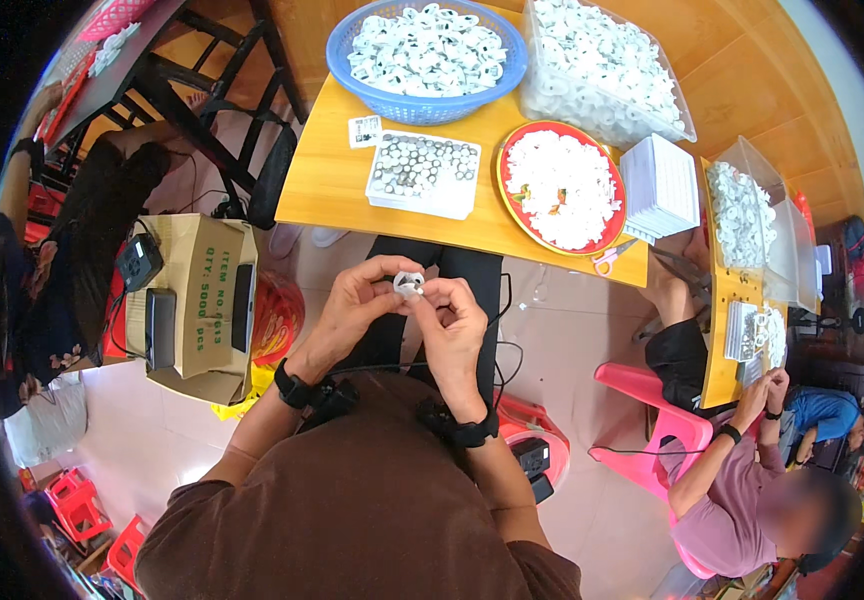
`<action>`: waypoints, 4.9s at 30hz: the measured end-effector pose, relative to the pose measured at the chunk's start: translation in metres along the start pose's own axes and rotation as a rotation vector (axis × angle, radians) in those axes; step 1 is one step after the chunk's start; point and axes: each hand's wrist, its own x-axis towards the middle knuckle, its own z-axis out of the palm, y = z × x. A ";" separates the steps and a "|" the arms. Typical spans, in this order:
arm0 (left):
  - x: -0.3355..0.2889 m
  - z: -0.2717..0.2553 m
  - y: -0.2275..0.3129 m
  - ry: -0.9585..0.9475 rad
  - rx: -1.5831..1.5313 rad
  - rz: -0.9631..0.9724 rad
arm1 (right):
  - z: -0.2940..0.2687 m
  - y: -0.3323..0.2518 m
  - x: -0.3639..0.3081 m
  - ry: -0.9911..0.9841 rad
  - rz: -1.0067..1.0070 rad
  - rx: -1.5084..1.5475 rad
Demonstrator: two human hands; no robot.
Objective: Manually assembling small white plastic rings with small black internal components and using scissors to trim or adjust parts.
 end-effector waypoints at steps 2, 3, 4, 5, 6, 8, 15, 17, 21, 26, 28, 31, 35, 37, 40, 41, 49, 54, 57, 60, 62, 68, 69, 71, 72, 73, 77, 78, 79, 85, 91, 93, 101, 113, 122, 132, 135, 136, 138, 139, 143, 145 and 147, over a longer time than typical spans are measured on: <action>0.002 0.000 0.000 0.033 -0.032 0.018 | -0.003 -0.005 0.001 0.008 0.032 0.125; 0.002 0.002 0.002 0.037 -0.031 0.018 | -0.006 -0.007 0.002 0.019 0.063 0.249; 0.002 0.004 0.006 0.059 -0.037 -0.006 | -0.009 -0.007 0.005 0.053 0.093 0.282; 0.002 0.005 0.008 0.080 -0.043 -0.030 | -0.015 -0.007 0.009 0.080 0.083 0.261; 0.002 0.005 0.008 0.083 -0.042 -0.031 | -0.021 -0.006 0.015 0.107 0.073 0.239; 0.002 0.004 0.008 0.075 -0.029 -0.030 | -0.037 -0.008 0.033 0.228 0.009 0.130; 0.006 0.009 0.019 0.011 -0.007 -0.019 | -0.105 0.000 0.120 0.387 -0.217 -0.518; 0.009 0.013 0.024 -0.007 -0.007 -0.008 | -0.119 0.008 0.135 0.380 -0.256 -0.700; 0.018 0.020 0.039 -0.070 -0.022 0.028 | -0.125 0.001 0.133 0.351 -0.344 -0.979; 0.030 0.027 0.046 -0.121 0.073 0.116 | -0.074 -0.056 0.074 0.078 -0.070 -0.307; 0.034 0.032 0.049 -0.141 0.120 0.135 | -0.059 -0.071 0.053 -0.069 -0.041 -0.102; 0.039 0.040 0.053 -0.175 0.153 0.170 | -0.047 -0.079 0.039 -0.123 -0.052 -0.041; 0.041 0.049 0.057 -0.177 0.103 0.187 | -0.043 -0.086 0.033 -0.069 -0.003 0.071; 0.037 0.055 0.065 -0.166 0.026 0.173 | -0.040 -0.092 0.030 -0.035 0.019 0.146; 0.032 0.054 0.068 -0.171 -0.077 0.162 | -0.034 -0.103 0.026 0.012 0.000 0.183; 0.031 0.053 0.069 -0.189 -0.105 0.166 | -0.033 -0.105 0.024 0.012 -0.021 0.194; 0.023 0.058 0.074 -0.155 -0.171 0.176 | -0.029 -0.112 0.015 0.002 -0.076 0.246; 0.020 0.058 0.074 -0.160 -0.184 0.160 | -0.027 -0.115 0.012 -0.006 -0.049 0.324; 0.021 0.061 0.074 -0.145 -0.211 0.204 | -0.024 -0.113 0.012 -0.002 -0.039 0.331; 0.021 0.059 0.070 -0.167 -0.279 0.120 | -0.022 -0.110 0.013 -0.004 -0.037 0.331; 0.021 0.058 0.068 -0.173 -0.304 0.067 | -0.022 -0.108 0.013 0.001 -0.030 0.334; 0.023 0.051 0.060 -0.127 -0.291 0.025 | -0.023 -0.091 0.014 0.017 -0.011 0.300; 0.025 0.049 0.057 -0.125 -0.299 0.013 | -0.022 -0.089 0.015 0.019 0.013 0.297; 0.025 0.047 0.054 -0.116 -0.302 -0.011 | -0.022 -0.084 0.016 0.016 0.006 0.308; 0.025 0.047 0.053 -0.099 -0.307 -0.028 | -0.023 -0.081 0.016 0.003 0.001 0.316; 0.025 0.046 0.049 -0.102 -0.305 -0.032 | -0.023 -0.078 0.017 0.002 -0.001 0.327; 0.028 0.043 0.038 -0.020 -0.269 0.001 | -0.030 -0.068 0.020 0.037 -0.016 0.195; 0.028 0.042 0.036 0.031 -0.254 -0.004 | -0.039 -0.064 0.025 0.143 -0.008 0.101; 0.028 0.039 0.036 0.034 -0.251 -0.004 | -0.051 -0.057 0.032 0.246 0.000 0.008; 0.027 0.034 0.039 0.038 -0.285 -0.051 | -0.176 0.019 0.090 0.699 -0.071 -0.801; 0.024 0.035 0.042 0.053 -0.247 -0.124 | -0.181 0.019 0.109 0.732 0.148 -1.119; 0.025 0.035 0.040 0.053 -0.254 -0.129 | -0.199 0.035 0.114 0.808 0.035 -1.146; 0.024 0.031 0.038 0.064 -0.297 -0.132 | -0.207 0.025 0.095 0.775 0.229 -0.227; 0.021 0.030 0.045 0.067 -0.311 -0.157 | -0.178 -0.025 0.023 0.345 0.079 0.508; 0.018 0.028 0.042 -0.035 -0.350 -0.200 | -0.104 -0.068 0.007 0.101 0.055 0.132; 0.017 0.030 0.034 -0.073 0.030 -0.183 | -0.038 -0.060 0.011 -0.150 0.119 0.015; 0.017 0.029 0.032 -0.030 0.081 -0.152 | -0.038 -0.053 0.012 -0.132 0.105 -0.043; 0.016 0.029 0.033 -0.023 0.106 -0.152 | -0.037 -0.053 0.012 -0.130 0.113 -0.111; 0.017 0.028 0.035 -0.029 0.112 -0.155 | -0.036 -0.052 0.012 -0.127 0.124 -0.181; 0.018 0.028 0.035 -0.035 0.121 -0.156 | -0.035 -0.051 0.013 -0.101 0.149 -0.130; 0.018 0.032 0.034 -0.010 0.149 -0.113 | -0.030 -0.045 0.011 0.006 -0.066 -0.356; 0.020 0.031 0.029 0.046 0.181 -0.081 | -0.020 -0.050 0.009 0.043 -0.214 -0.538; 0.019 0.028 0.028 0.037 0.181 -0.079 | -0.018 -0.049 0.011 0.074 -0.364 -0.653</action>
